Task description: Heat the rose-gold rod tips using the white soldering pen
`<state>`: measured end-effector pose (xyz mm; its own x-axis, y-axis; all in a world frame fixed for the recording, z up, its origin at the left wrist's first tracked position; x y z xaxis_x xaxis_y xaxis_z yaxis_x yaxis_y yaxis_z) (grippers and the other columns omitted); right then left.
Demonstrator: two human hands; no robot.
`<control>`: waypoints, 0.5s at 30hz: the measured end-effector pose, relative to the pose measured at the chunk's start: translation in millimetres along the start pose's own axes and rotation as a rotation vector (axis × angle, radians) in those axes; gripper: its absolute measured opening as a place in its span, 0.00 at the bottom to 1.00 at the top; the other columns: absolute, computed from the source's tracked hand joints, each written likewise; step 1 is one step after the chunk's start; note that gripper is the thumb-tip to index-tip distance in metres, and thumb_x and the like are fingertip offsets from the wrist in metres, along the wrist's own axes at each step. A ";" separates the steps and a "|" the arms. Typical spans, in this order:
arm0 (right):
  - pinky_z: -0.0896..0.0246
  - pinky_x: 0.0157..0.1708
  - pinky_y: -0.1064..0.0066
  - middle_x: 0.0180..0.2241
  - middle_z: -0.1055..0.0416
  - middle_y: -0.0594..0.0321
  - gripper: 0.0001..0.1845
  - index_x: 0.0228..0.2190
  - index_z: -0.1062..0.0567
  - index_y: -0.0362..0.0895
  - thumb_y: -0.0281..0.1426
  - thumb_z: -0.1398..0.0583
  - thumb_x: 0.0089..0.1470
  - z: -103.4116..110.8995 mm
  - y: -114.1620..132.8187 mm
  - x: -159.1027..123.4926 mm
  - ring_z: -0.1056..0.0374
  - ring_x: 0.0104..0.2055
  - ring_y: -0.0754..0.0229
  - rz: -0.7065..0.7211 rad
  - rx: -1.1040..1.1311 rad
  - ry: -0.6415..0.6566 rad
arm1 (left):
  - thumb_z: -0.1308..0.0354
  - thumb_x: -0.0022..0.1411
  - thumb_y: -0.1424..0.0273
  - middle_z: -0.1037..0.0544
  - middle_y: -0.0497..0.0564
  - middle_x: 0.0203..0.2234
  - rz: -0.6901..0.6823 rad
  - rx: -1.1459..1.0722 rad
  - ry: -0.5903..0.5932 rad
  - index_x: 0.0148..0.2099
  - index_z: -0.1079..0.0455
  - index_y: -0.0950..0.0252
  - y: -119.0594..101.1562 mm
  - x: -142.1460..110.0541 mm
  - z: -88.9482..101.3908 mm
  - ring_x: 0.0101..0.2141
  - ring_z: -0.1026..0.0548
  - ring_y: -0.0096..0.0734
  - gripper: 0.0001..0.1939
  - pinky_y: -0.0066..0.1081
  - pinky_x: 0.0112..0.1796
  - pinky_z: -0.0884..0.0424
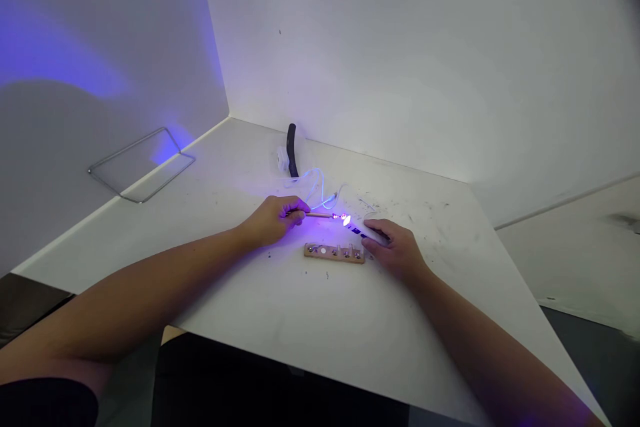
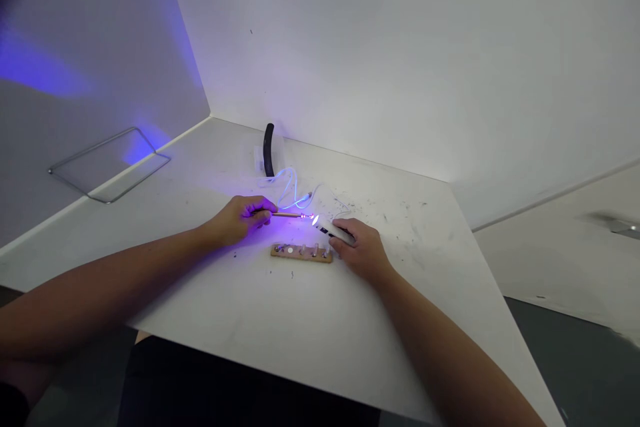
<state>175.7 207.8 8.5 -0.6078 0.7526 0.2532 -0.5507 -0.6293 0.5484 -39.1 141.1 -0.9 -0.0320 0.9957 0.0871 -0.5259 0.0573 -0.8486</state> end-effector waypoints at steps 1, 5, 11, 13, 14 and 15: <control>0.35 0.42 0.61 0.40 0.28 0.60 0.16 0.40 0.28 0.47 0.33 0.40 0.47 0.0 -0.2 -0.1 0.32 0.42 0.53 0.000 0.000 -0.001 | 0.51 0.57 0.66 0.27 0.47 0.24 0.001 -0.001 0.000 0.38 0.30 0.64 0.1 0.0 0.1 0.25 0.32 0.26 0.12 0.26 0.28 0.36; 0.35 0.41 0.61 0.40 0.28 0.59 0.16 0.40 0.28 0.47 0.33 0.40 0.47 0.4 -0.6 -0.3 0.32 0.42 0.52 -0.003 -0.002 -0.008 | 0.51 0.57 0.66 0.27 0.47 0.24 0.006 0.000 -0.005 0.38 0.30 0.64 0.5 -0.1 0.4 0.24 0.32 0.26 0.12 0.26 0.27 0.36; 0.35 0.40 0.63 0.39 0.28 0.60 0.16 0.40 0.28 0.46 0.33 0.39 0.46 -0.1 0.0 0.2 0.32 0.41 0.54 -0.004 0.001 0.004 | 0.51 0.57 0.66 0.27 0.47 0.24 0.011 -0.015 0.000 0.38 0.30 0.64 1.0 -0.6 -0.2 0.25 0.32 0.26 0.12 0.27 0.28 0.36; 0.36 0.41 0.63 0.39 0.28 0.60 0.16 0.40 0.28 0.46 0.33 0.39 0.46 0.0 -0.2 0.4 0.32 0.41 0.54 -0.011 0.004 0.006 | 0.51 0.57 0.66 0.27 0.47 0.24 0.008 -0.015 0.000 0.38 0.30 0.64 0.8 -0.8 -0.2 0.25 0.32 0.26 0.12 0.27 0.28 0.36; 0.36 0.41 0.63 0.39 0.28 0.60 0.16 0.40 0.28 0.46 0.33 0.39 0.46 -0.2 -0.1 0.4 0.32 0.41 0.54 -0.012 0.007 0.007 | 0.51 0.57 0.66 0.27 0.47 0.24 0.007 -0.015 -0.002 0.38 0.30 0.64 0.6 -0.9 0.0 0.25 0.32 0.26 0.12 0.27 0.28 0.36; 0.35 0.41 0.63 0.39 0.28 0.60 0.16 0.40 0.28 0.46 0.33 0.39 0.46 -0.3 0.2 0.4 0.32 0.41 0.54 -0.012 0.010 0.009 | 0.51 0.57 0.66 0.27 0.47 0.24 0.007 -0.015 -0.005 0.38 0.30 0.64 0.5 -0.9 0.3 0.25 0.32 0.26 0.12 0.27 0.28 0.36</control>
<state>175.2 207.9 8.5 -0.6061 0.7586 0.2392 -0.5527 -0.6179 0.5592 -39.6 140.2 -1.3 -0.0398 0.9957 0.0833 -0.5130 0.0511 -0.8569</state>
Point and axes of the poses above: each hand's wrist, its own x-axis towards the middle knuckle, its own z-axis out of the back of the hand, y = z × x, the point moved 10 cm from there along x, towards the middle knuckle
